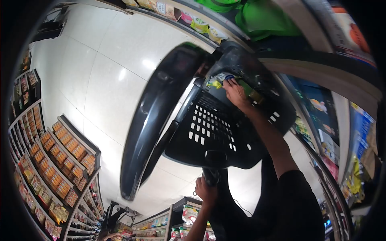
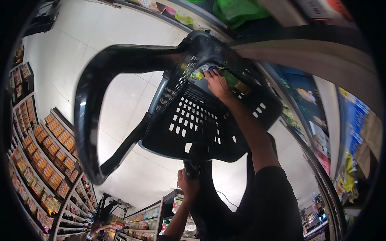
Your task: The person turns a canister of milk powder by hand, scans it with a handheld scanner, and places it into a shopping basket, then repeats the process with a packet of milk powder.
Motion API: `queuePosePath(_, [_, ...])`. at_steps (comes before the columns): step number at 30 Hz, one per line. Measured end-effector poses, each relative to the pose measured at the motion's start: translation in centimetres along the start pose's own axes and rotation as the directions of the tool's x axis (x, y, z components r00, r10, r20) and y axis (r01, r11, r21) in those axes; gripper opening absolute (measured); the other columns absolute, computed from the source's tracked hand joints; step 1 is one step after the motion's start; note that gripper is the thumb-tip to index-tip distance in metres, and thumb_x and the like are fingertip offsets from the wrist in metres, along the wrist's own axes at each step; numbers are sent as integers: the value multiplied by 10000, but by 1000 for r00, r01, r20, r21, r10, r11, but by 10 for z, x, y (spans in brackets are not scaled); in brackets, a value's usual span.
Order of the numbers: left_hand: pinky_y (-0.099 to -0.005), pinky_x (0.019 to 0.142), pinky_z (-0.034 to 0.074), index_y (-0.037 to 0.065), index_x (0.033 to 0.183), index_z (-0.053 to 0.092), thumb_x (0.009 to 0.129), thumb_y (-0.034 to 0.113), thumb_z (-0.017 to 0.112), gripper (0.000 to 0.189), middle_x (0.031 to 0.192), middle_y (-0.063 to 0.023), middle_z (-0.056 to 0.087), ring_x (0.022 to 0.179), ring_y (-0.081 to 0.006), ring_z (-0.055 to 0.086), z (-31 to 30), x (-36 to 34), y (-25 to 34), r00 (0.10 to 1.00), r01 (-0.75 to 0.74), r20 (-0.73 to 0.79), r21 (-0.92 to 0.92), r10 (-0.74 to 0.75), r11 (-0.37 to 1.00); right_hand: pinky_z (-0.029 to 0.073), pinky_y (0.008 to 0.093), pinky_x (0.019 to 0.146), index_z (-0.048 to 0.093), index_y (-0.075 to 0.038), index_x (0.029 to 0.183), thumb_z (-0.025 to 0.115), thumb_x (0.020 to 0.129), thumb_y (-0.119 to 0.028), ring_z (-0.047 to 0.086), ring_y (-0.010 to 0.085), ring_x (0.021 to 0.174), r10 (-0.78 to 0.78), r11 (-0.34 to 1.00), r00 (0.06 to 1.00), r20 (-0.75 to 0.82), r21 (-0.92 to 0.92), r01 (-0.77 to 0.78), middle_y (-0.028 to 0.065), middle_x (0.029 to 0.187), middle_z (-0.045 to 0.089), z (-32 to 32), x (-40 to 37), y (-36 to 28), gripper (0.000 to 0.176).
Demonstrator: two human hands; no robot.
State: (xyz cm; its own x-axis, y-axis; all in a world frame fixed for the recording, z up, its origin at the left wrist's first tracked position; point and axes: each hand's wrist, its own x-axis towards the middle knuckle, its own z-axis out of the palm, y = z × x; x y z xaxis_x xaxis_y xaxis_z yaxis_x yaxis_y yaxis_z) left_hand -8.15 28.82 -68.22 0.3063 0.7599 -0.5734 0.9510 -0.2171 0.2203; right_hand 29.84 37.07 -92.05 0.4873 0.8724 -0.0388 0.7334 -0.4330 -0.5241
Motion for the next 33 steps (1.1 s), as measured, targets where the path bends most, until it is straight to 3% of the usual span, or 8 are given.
queuePosePath(8, [-532,675,503,65,960,578,754,233,673,282,909,-135,624,826,-393,644,-29,-31,14,996,0,93,-10,1,1000,403,452,966,629,-39,919,665,868,-109,520,329,1089,36,998,964,-264,53,-23,126,1151,544,-309,-80,-181,93])
queuePosePath(11, [-494,655,522,23,920,634,770,306,735,335,829,-151,693,744,-377,683,-106,-45,42,992,-11,122,-164,32,986,520,379,827,605,0,1040,603,921,-100,656,353,922,149,912,957,-250,408,-35,167,1098,651,-400,-115,-235,156])
queuePosePath(13, [-426,590,517,-4,877,659,760,262,772,312,735,-130,689,650,-302,679,-133,-35,39,985,-56,126,-390,114,919,524,340,779,604,7,1058,563,969,-144,685,246,881,407,776,906,-111,566,-279,150,1014,689,-456,-133,-276,180])
queuePosePath(15, [-279,477,473,-20,823,674,754,95,778,169,610,-61,635,509,-150,616,-194,-29,62,928,178,348,-731,135,659,496,293,766,604,-3,1053,571,989,-180,633,128,859,493,665,870,-19,652,-363,86,959,679,-515,-149,-311,191])
queuePosePath(17, [-277,532,543,-13,861,684,801,79,743,125,732,-91,674,607,-166,658,-262,-35,102,900,226,362,-864,242,450,474,268,755,604,-13,1047,576,989,-184,593,98,834,527,561,849,-42,768,-310,48,920,656,-555,-163,-343,183])
queuePosePath(23, [-422,1014,489,31,1328,509,789,257,822,664,1285,-133,585,1190,-261,576,-369,-86,176,773,333,125,-915,621,-229,414,201,694,595,-55,1016,604,969,-159,527,33,776,503,300,861,-71,949,-97,3,872,628,-654,-210,-418,115])
queuePosePath(26, [-405,1017,488,29,1332,511,772,215,830,671,1225,-106,628,1120,-267,617,-388,-114,197,645,378,16,-876,764,-301,422,201,685,591,-66,1014,601,967,-158,535,35,761,598,109,800,-43,994,-28,6,867,636,-684,-227,-439,104])
queuePosePath(33, [-361,923,525,5,1290,530,842,63,685,478,1152,-121,642,1026,-215,643,-426,-215,251,760,189,42,-969,649,-159,501,254,742,620,-54,1092,717,865,-228,608,94,895,533,384,831,-158,921,-71,36,963,658,-726,-298,-428,302])
